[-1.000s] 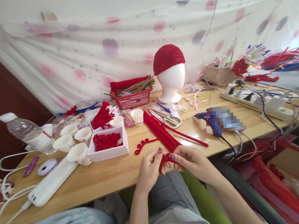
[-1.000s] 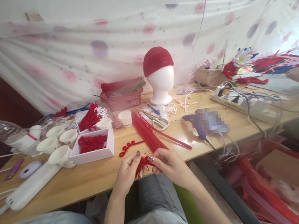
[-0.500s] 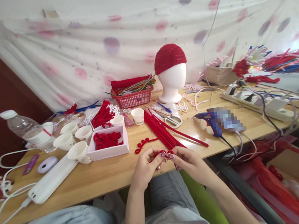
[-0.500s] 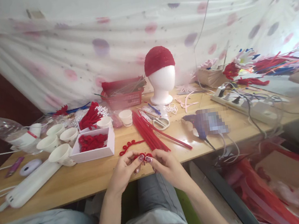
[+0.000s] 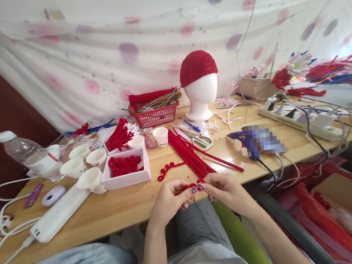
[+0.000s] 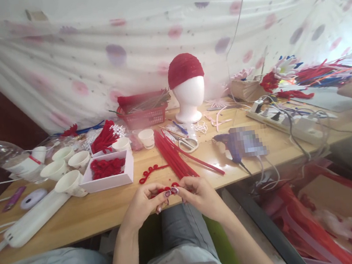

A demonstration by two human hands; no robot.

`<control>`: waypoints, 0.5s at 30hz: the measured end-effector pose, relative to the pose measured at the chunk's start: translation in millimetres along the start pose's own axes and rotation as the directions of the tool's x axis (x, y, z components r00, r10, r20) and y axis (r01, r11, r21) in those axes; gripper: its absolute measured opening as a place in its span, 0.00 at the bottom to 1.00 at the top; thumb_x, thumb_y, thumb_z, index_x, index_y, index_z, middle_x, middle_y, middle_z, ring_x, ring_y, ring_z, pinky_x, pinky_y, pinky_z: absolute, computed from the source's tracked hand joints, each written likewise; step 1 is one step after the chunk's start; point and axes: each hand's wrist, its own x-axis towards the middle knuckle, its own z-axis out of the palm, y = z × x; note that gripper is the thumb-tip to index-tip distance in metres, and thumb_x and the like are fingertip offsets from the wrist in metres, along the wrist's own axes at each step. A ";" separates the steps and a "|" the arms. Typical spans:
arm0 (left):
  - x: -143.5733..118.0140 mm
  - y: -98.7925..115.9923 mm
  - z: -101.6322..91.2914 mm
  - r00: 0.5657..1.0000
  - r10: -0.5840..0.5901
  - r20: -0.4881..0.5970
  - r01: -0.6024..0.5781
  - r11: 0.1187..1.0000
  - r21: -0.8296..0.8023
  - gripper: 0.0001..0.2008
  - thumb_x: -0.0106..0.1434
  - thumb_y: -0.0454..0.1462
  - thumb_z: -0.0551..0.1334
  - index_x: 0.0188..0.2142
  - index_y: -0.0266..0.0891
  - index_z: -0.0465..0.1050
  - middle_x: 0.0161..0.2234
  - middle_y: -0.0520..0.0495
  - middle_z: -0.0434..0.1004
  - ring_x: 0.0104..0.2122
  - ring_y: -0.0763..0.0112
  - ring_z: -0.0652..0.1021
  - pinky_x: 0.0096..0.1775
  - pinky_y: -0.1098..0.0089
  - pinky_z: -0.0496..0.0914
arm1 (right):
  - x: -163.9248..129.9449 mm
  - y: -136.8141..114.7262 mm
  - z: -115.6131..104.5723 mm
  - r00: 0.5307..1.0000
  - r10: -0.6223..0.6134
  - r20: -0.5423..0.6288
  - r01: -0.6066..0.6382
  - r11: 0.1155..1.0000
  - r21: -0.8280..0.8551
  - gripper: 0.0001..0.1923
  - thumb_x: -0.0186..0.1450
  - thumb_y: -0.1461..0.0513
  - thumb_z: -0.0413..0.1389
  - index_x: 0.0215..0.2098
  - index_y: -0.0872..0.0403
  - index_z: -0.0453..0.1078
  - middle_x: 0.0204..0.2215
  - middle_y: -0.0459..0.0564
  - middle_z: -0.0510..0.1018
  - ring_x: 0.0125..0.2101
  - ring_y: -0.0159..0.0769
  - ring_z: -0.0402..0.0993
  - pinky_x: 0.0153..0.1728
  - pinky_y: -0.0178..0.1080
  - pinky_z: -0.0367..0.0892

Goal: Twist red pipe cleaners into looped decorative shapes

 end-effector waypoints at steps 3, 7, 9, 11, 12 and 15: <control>-0.7 2.4 2.9 1.000 0.000 0.013 0.000 1.000 0.027 0.18 0.53 0.48 0.71 0.30 0.34 0.78 0.20 0.53 0.73 0.16 0.80 0.65 0.20 0.75 0.61 | -0.1 -0.2 1.3 1.000 0.002 -0.017 -0.002 1.000 0.009 0.25 0.66 0.43 0.56 0.24 0.53 0.64 0.17 0.43 0.68 0.19 0.30 0.62 0.21 0.33 0.57; -3.5 7.1 5.9 0.999 -0.021 0.046 0.018 0.997 0.075 0.14 0.51 0.44 0.74 0.28 0.34 0.79 0.18 0.53 0.73 0.16 0.79 0.67 0.19 0.75 0.60 | -1.5 0.5 4.7 0.998 -0.061 -0.033 0.059 0.997 -0.049 0.24 0.68 0.45 0.54 0.23 0.53 0.63 0.17 0.43 0.67 0.19 0.29 0.62 0.21 0.33 0.56; -3.5 7.1 6.5 0.998 -0.031 0.051 0.027 0.997 0.074 0.15 0.50 0.44 0.75 0.28 0.34 0.79 0.18 0.53 0.73 0.15 0.79 0.66 0.19 0.75 0.59 | -1.6 1.3 5.2 0.997 -0.073 -0.028 0.072 0.996 -0.050 0.23 0.69 0.46 0.54 0.24 0.53 0.62 0.18 0.43 0.67 0.20 0.29 0.61 0.21 0.33 0.56; -1.8 5.6 6.5 0.999 -0.030 0.030 0.029 0.998 0.051 0.16 0.50 0.46 0.74 0.29 0.34 0.79 0.18 0.53 0.73 0.15 0.79 0.66 0.19 0.75 0.59 | -1.0 2.4 4.0 0.998 -0.062 -0.028 0.061 0.998 -0.024 0.23 0.69 0.46 0.53 0.25 0.53 0.63 0.18 0.43 0.67 0.20 0.29 0.62 0.21 0.32 0.57; -0.5 4.6 6.3 1.000 -0.027 0.011 0.027 0.999 0.034 0.18 0.51 0.48 0.73 0.29 0.34 0.79 0.19 0.53 0.74 0.15 0.80 0.65 0.18 0.75 0.59 | -0.5 2.9 2.9 0.998 -0.053 -0.032 0.053 0.999 -0.007 0.23 0.69 0.45 0.54 0.25 0.53 0.63 0.18 0.43 0.67 0.20 0.29 0.62 0.21 0.32 0.57; 3.3 3.0 4.3 0.999 -0.020 -0.044 0.020 1.000 -0.006 0.21 0.50 0.51 0.72 0.31 0.35 0.77 0.20 0.52 0.75 0.14 0.81 0.63 0.18 0.76 0.57 | 0.8 4.0 -0.7 0.998 -0.030 -0.052 0.032 0.999 0.036 0.23 0.67 0.44 0.55 0.26 0.53 0.64 0.19 0.43 0.69 0.20 0.29 0.64 0.22 0.32 0.60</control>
